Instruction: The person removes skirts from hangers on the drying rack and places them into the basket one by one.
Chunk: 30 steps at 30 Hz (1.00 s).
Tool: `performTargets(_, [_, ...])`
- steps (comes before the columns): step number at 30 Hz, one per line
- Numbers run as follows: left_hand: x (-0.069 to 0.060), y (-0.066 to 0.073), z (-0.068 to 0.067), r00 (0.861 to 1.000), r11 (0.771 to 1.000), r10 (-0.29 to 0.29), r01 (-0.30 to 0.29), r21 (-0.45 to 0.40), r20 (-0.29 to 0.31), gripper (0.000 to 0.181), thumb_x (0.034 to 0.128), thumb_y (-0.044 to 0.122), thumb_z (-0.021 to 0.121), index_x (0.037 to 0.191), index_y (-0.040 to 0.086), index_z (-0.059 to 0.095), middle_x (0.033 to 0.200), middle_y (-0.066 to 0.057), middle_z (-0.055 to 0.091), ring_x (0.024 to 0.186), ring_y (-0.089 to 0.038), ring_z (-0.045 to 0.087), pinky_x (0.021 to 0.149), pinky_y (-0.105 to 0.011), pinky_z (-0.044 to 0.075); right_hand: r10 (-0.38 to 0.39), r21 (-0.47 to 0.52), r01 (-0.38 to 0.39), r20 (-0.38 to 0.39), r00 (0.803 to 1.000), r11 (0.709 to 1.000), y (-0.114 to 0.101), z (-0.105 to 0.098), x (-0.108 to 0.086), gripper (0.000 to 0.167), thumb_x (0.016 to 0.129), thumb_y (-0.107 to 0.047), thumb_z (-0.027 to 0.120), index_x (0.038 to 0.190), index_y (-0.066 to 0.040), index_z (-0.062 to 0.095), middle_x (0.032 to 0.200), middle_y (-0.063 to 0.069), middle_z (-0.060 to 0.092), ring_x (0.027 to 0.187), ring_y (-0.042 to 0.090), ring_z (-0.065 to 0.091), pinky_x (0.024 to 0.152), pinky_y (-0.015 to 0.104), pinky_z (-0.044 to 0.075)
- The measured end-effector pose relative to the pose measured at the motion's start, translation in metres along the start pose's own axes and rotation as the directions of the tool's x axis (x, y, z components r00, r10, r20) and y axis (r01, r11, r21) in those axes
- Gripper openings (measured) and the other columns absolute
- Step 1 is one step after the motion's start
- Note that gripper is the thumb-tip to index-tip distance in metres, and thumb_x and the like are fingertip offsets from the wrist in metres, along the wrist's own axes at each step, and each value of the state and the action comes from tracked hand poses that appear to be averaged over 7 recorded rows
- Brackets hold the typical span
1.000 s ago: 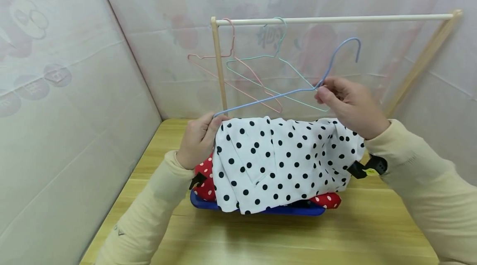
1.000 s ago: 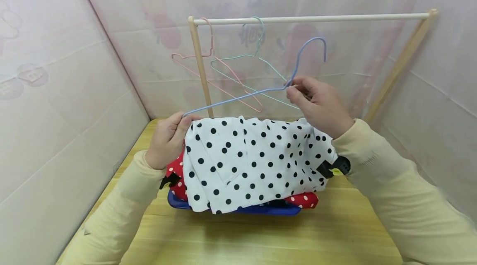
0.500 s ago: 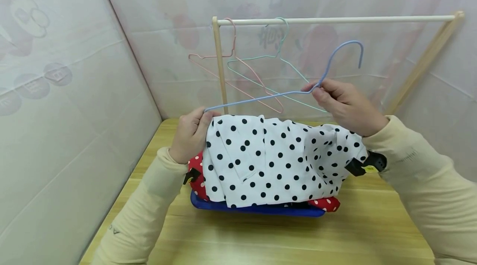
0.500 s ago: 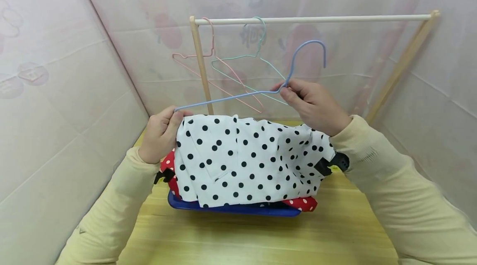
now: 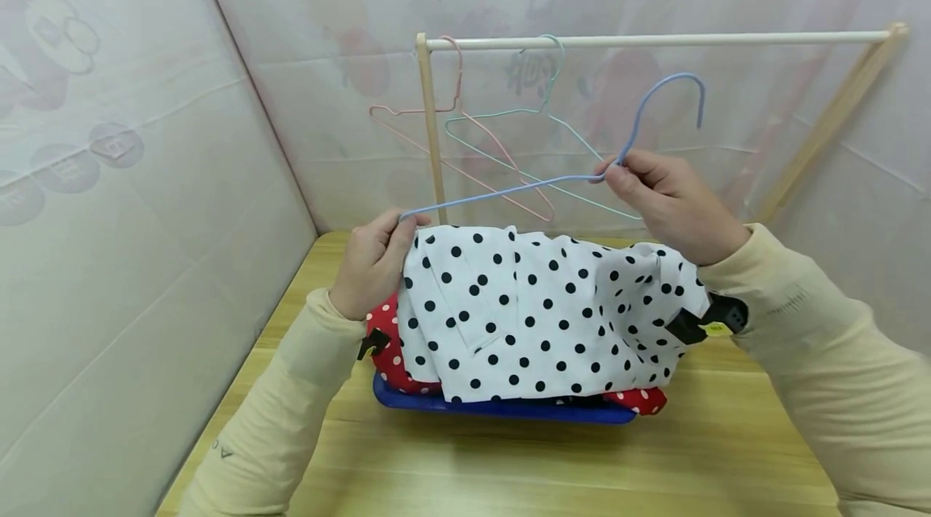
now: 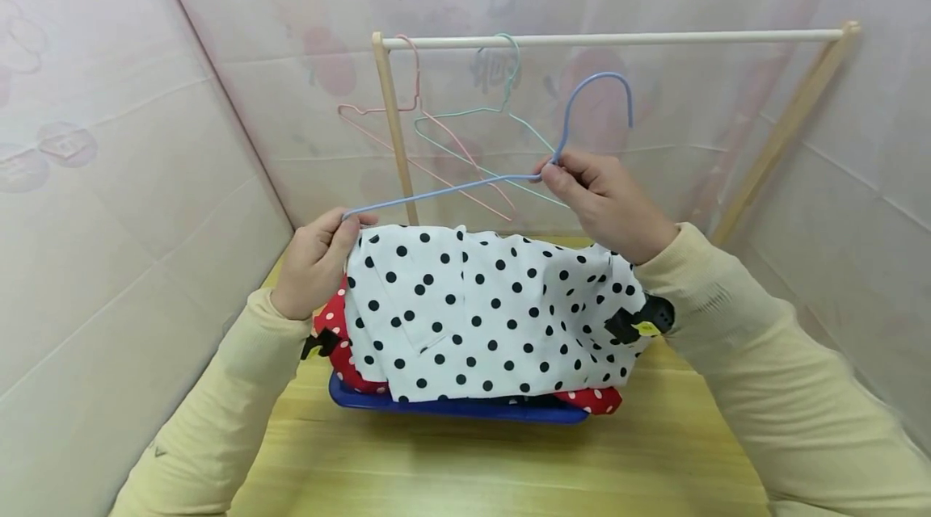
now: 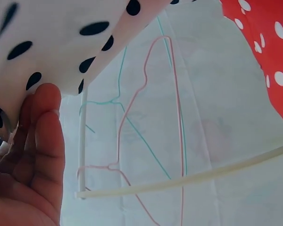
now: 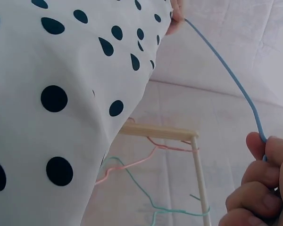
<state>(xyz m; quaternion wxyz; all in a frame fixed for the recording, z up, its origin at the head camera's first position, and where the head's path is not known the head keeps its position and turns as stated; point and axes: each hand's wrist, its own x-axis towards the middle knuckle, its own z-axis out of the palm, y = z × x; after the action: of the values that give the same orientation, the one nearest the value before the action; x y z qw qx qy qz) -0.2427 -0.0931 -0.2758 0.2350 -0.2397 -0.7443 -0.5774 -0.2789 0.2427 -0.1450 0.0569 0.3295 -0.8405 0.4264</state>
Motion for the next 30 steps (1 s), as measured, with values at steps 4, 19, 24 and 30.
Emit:
performTargets(4, [-0.006,0.002,0.000,1.000,1.000,-0.008,0.008,0.004,0.022,0.021,0.0993,-0.002,0.043,0.104,-0.006,0.063,0.067,-0.008,0.056,0.056,-0.016,0.052,0.051,-0.022,0.045,0.023,0.069,-0.019,-0.058,0.998,0.997,-0.001,0.000,0.002,0.023,0.101,-0.009,0.049,0.106,0.006,0.065,0.076,-0.004,0.056,0.078,0.013,0.040,0.072,0.020,0.036])
performTargets(19, [-0.005,0.000,-0.018,0.998,0.998,0.065,-0.065,0.019,-0.012,0.020,0.0905,-0.004,0.060,0.110,-0.005,0.065,0.096,-0.012,0.071,0.069,-0.017,0.065,0.064,-0.023,0.055,-0.005,0.203,0.050,-0.215,0.977,0.978,-0.024,-0.009,0.019,0.020,0.096,-0.009,0.057,0.102,0.006,0.068,0.081,0.001,0.064,0.077,0.014,0.045,0.069,0.019,0.038])
performTargets(24, [-0.001,0.002,-0.024,0.993,0.992,0.077,-0.067,0.104,-0.092,0.022,0.0864,-0.003,0.066,0.108,-0.004,0.066,0.092,-0.011,0.071,0.065,-0.016,0.064,0.064,-0.020,0.054,-0.023,0.021,0.029,-0.223,0.975,0.999,-0.034,-0.002,0.024,0.021,0.097,-0.012,0.058,0.103,0.004,0.070,0.070,0.001,0.056,0.067,0.015,0.036,0.061,0.022,0.031])
performTargets(30, [0.000,0.000,-0.031,0.982,0.984,0.096,-0.069,0.166,-0.161,0.014,0.0905,0.001,0.062,0.102,-0.004,0.068,0.087,-0.010,0.071,0.062,-0.014,0.062,0.062,-0.017,0.052,-0.034,-0.030,0.028,-0.223,0.974,0.999,-0.035,0.007,0.027,0.019,0.096,-0.011,0.058,0.100,0.002,0.072,0.057,0.000,0.040,0.055,0.014,0.029,0.050,0.024,0.024])
